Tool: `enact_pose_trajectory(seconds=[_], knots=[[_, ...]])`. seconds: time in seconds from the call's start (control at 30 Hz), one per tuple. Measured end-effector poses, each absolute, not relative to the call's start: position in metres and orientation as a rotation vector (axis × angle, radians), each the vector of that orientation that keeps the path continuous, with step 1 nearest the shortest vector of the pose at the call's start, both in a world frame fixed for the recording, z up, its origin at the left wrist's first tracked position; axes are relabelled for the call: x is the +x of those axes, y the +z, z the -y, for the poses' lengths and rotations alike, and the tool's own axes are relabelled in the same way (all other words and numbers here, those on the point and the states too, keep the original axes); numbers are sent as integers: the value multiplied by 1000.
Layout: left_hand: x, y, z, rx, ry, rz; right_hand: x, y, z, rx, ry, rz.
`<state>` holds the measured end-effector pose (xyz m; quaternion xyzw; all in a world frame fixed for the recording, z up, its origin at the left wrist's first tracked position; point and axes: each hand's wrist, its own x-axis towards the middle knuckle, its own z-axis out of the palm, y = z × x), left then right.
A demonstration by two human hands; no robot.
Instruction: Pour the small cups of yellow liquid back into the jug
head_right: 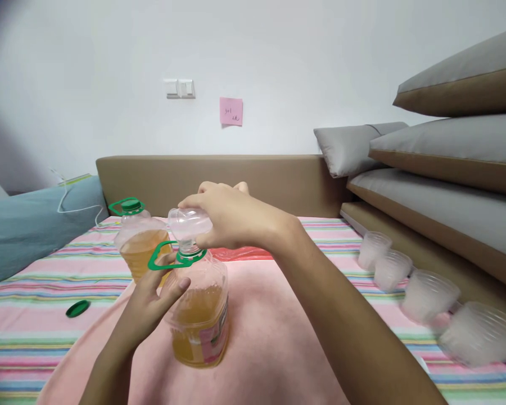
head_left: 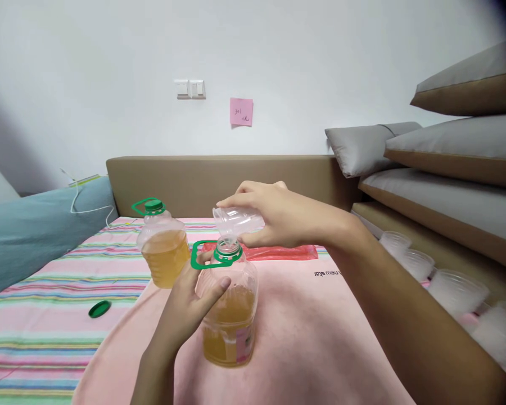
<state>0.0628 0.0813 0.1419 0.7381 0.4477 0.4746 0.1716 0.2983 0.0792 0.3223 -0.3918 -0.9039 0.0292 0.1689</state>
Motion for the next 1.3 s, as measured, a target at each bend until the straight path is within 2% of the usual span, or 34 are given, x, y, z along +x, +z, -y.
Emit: enact_pose_trajectory(seconds=[1.3], knots=[[63, 140, -81, 2043, 1367, -1312, 277, 345, -82, -994, -153, 2824]])
